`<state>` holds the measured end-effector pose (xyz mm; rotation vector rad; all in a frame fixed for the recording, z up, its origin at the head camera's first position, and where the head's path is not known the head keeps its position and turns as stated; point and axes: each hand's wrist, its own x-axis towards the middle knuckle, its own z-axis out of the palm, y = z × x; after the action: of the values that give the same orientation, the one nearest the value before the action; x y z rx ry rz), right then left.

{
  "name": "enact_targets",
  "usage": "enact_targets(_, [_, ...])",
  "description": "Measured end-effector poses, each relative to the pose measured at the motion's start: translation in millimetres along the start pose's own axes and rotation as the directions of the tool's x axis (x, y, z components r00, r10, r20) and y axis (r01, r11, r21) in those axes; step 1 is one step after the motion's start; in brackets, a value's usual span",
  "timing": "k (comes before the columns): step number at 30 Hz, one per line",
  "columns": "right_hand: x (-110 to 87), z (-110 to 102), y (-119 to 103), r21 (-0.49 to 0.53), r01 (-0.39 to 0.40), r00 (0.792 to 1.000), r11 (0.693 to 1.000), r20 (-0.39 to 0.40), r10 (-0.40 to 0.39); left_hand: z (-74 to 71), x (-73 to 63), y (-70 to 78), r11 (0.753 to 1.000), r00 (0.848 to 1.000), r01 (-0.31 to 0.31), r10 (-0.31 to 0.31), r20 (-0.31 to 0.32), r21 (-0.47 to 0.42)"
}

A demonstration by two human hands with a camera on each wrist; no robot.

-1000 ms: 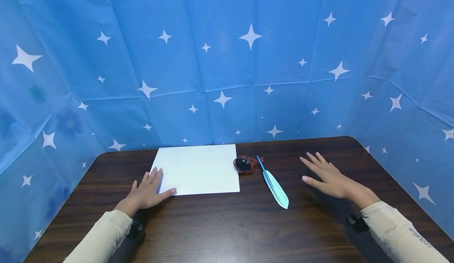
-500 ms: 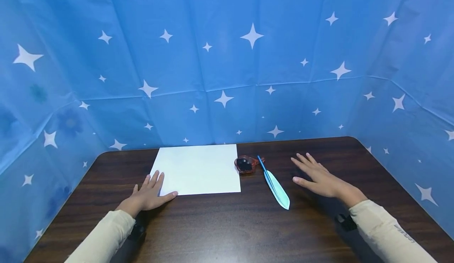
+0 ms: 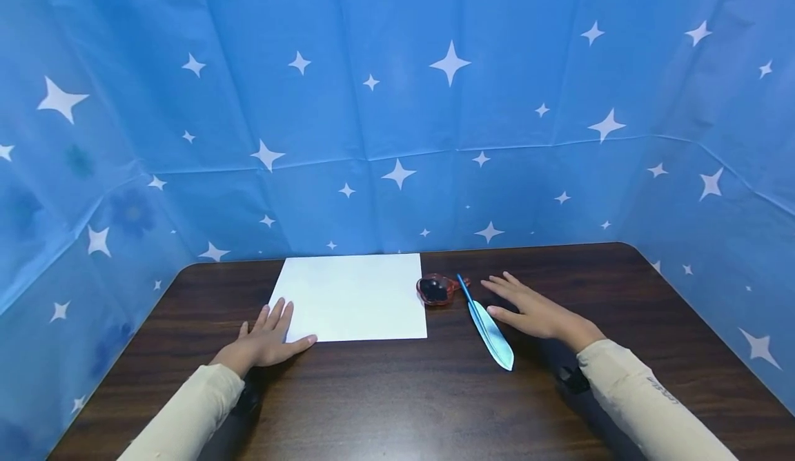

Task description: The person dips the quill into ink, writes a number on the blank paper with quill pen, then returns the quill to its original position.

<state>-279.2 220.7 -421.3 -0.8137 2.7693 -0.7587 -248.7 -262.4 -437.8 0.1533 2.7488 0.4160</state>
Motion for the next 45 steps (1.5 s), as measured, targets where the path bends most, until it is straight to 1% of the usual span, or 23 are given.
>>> enact_targets(4, [11.8, 4.4, -1.8, -0.01, 0.017, 1.0, 1.0, 0.021, -0.017, -1.1, 1.0, 0.6, 1.0, 1.0, 0.001, -0.001, -0.003, -0.007])
enact_targets(7, [19.3, 7.8, -2.4, -0.046, 0.043, 0.999, 0.998, 0.021, -0.042, 1.8, 5.6, -3.2, 1.0, 1.0, 0.004, -0.004, 0.003, -0.02])
enact_targets(10, [26.6, 10.5, -2.7, -0.085, 0.078, 0.997, 0.993, 0.026, -0.076, 6.8, 12.5, -10.2, 1.0, 1.0, 0.002, -0.002, 0.003, -0.025])
enact_targets(14, [36.1, 12.8, -2.3, -0.131, 0.122, 0.992, 0.984, 0.026, -0.12, 11.4, 19.7, -18.0, 1.0, 1.0, 0.001, -0.001, -0.001, -0.016])
enact_targets(15, [38.3, 13.2, -1.6, -0.14, 0.134, 0.991, 0.981, 0.022, -0.132, 11.2, 19.4, -17.7, 1.0, 1.0, 0.001, -0.001, -0.002, -0.015])
enact_targets(16, [39.8, 13.4, -0.9, -0.145, 0.145, 0.989, 0.979, 0.019, -0.144, 10.4, 18.1, -16.0, 1.0, 1.0, 0.006, -0.005, 0.002, -0.013])
enact_targets(20, [45.0, 15.4, 2.6, -0.127, 0.175, 0.985, 0.976, 0.02, -0.174, 13.6, 20.9, -20.3, 1.0, 1.0, 0.022, -0.022, 0.0, 0.0])
enact_targets(22, [46.3, 16.0, 3.1, -0.115, 0.177, 0.984, 0.977, 0.023, -0.176, 12.9, 19.8, -20.0, 1.0, 1.0, 0.025, -0.025, 0.006, -0.001])
enact_targets(25, [47.6, 16.5, 3.9, -0.104, 0.165, 0.986, 0.981, 0.023, -0.163, 14.2, 22.9, -22.0, 1.0, 1.0, 0.02, -0.02, 0.007, 0.005])
enact_targets(31, [51.5, 15.8, 4.9, -0.115, 0.13, 0.991, 0.985, 0.018, -0.129, 17.1, 28.2, -26.1, 1.0, 1.0, 0.009, -0.009, 0.001, 0.003])
enact_targets(38, [54.9, 15.9, 4.9, -0.149, 0.165, 0.986, 0.975, 0.002, -0.167, 13.1, 23.2, -20.8, 1.0, 1.0, 0.009, -0.009, 0.011, 0.002])
enact_targets(43, [56.1, 15.7, 4.8, -0.133, 0.171, 0.984, 0.976, -0.024, -0.176, 13.1, 23.5, -21.1, 1.0, 1.0, 0.012, -0.012, 0.012, -0.003])
enact_targets(45, [56.7, 14.9, 4.5, -0.143, 0.181, 0.982, 0.973, -0.035, -0.188, 13.3, 24.3, -21.8, 1.0, 1.0, 0.016, -0.016, 0.012, -0.002])
